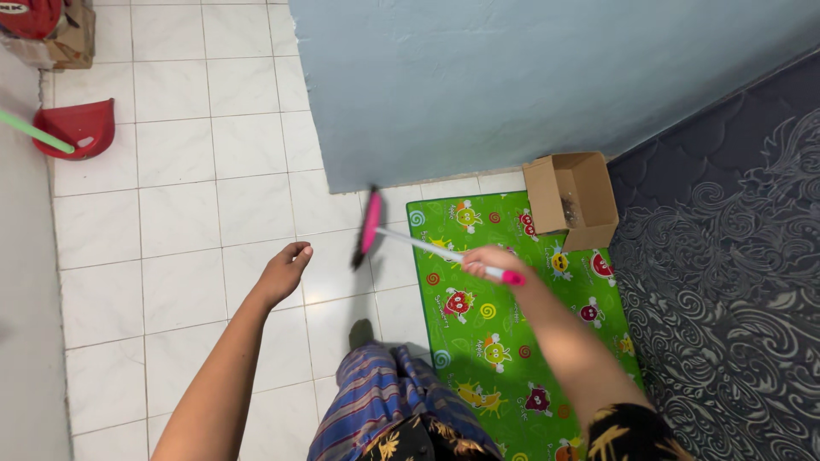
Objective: The person sweeps a tiled floor and a green patterned mat using a pink broom. They then use a red dustpan to collect the swept debris from the floor and the mat.
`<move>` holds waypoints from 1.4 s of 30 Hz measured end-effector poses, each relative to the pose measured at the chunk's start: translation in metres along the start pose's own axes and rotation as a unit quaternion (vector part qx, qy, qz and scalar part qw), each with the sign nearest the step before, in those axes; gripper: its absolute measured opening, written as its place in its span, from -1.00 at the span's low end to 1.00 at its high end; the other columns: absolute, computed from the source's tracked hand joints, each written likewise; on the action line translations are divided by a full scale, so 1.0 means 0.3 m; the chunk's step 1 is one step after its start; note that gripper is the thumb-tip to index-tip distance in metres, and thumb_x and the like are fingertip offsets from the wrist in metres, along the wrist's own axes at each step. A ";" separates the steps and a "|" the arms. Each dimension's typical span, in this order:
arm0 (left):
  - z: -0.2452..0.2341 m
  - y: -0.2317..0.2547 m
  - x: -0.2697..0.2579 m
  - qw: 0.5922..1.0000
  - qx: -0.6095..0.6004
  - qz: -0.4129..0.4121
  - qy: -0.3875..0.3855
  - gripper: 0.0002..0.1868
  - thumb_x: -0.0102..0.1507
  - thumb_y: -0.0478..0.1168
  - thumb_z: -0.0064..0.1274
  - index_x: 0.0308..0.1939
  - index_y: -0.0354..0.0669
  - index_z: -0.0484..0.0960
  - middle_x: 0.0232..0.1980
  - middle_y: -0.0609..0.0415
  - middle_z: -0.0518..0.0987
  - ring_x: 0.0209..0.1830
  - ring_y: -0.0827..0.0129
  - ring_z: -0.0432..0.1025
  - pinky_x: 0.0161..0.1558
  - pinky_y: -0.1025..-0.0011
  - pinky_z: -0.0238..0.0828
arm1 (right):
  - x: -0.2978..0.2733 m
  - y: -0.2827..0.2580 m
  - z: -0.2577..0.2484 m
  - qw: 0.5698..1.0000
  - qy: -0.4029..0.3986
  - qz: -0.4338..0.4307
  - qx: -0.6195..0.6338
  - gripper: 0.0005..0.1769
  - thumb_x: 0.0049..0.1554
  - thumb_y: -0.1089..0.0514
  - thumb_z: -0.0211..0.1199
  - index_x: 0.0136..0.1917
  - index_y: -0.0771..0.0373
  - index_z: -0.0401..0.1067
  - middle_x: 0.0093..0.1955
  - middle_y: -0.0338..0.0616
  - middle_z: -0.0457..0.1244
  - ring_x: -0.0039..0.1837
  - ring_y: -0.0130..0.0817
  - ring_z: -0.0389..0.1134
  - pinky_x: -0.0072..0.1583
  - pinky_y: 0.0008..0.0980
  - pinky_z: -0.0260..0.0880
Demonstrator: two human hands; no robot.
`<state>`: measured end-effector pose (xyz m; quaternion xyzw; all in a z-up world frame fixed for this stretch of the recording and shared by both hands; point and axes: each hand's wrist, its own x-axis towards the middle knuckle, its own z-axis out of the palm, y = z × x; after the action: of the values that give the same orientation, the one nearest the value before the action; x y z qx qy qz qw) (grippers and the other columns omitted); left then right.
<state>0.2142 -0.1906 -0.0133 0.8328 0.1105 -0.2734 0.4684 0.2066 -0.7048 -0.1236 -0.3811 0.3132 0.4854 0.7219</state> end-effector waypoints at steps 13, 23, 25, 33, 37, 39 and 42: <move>-0.084 0.006 0.149 1.000 0.008 0.003 -0.016 -0.36 0.36 0.19 -0.14 0.36 -0.15 0.45 0.31 -0.16 0.53 0.38 0.05 0.36 0.34 0.18 0.26 | 0.308 -0.043 0.166 0.925 0.206 -0.072 -0.311 -0.89 0.13 0.26 0.16 -0.16 0.39 0.40 -0.46 -0.25 0.17 -0.49 -0.48 0.13 -0.44 -0.42 0.13; -0.097 0.202 0.282 0.998 0.020 0.013 -0.057 -0.36 0.37 0.19 -0.15 0.36 -0.16 0.48 0.19 -0.27 0.62 0.26 -0.02 0.46 0.28 0.16 0.34 | 0.238 -0.050 0.188 1.000 -0.006 -0.007 0.028 -0.81 0.23 0.31 0.09 0.11 0.44 0.23 -0.26 -0.17 0.19 -0.39 -0.63 0.11 -0.46 -0.69 0.04; -0.062 0.248 0.309 0.997 0.038 0.041 -0.059 -0.36 0.36 0.20 -0.15 0.36 -0.15 0.46 0.24 -0.18 0.59 0.30 0.08 0.44 0.30 0.20 0.31 | 0.134 -0.077 0.124 1.000 0.013 -0.017 0.008 -0.72 0.24 0.30 0.10 0.21 0.41 0.20 -0.25 -0.18 0.20 -0.38 -0.63 0.11 -0.45 -0.67 0.05; 0.125 0.430 0.360 0.993 0.042 0.067 -0.085 -0.34 0.37 0.20 -0.16 0.39 -0.13 0.43 0.32 -0.16 0.52 0.38 0.06 0.36 0.34 0.16 0.24 | -0.353 -0.216 -0.200 0.972 0.156 -0.038 -0.171 -0.58 0.17 0.34 0.12 0.32 0.33 0.31 -0.40 -0.30 0.14 -0.46 -0.64 0.09 -0.45 -0.62 0.06; 0.222 0.448 0.384 0.994 0.043 0.077 -0.070 -0.34 0.36 0.21 -0.16 0.38 -0.15 0.43 0.33 -0.18 0.52 0.37 0.04 0.37 0.33 0.16 0.26 | -0.409 -0.299 -0.399 0.952 0.230 -0.039 -0.196 -0.88 0.16 0.37 0.12 -0.07 0.54 0.37 -0.45 -0.21 0.17 -0.47 -0.55 0.13 -0.43 -0.52 0.10; 0.272 0.449 0.388 0.995 0.034 0.073 -0.056 -0.34 0.36 0.20 -0.15 0.37 -0.17 0.44 0.31 -0.20 0.54 0.36 0.03 0.39 0.33 0.16 0.28 | -0.391 -0.349 -0.482 0.942 0.237 -0.033 -0.235 -0.89 0.12 0.35 0.12 -0.25 0.42 0.29 -0.47 -0.19 0.16 -0.48 -0.49 0.14 -0.43 -0.47 0.11; 0.348 0.456 0.371 0.998 0.036 0.041 -0.037 -0.33 0.36 0.20 -0.15 0.37 -0.17 0.45 0.31 -0.21 0.53 0.37 0.00 0.39 0.33 0.15 0.28 | -0.365 -0.435 -0.583 0.913 0.295 -0.065 -0.275 -0.85 0.03 0.36 0.10 -0.38 0.39 0.28 -0.51 -0.09 0.17 -0.50 -0.38 0.17 -0.43 -0.36 0.14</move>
<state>0.3298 -0.3598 -0.0200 0.8422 0.0486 -0.2884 0.4531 0.2784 -0.9358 -0.0914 -0.7102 0.3404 0.3698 0.4929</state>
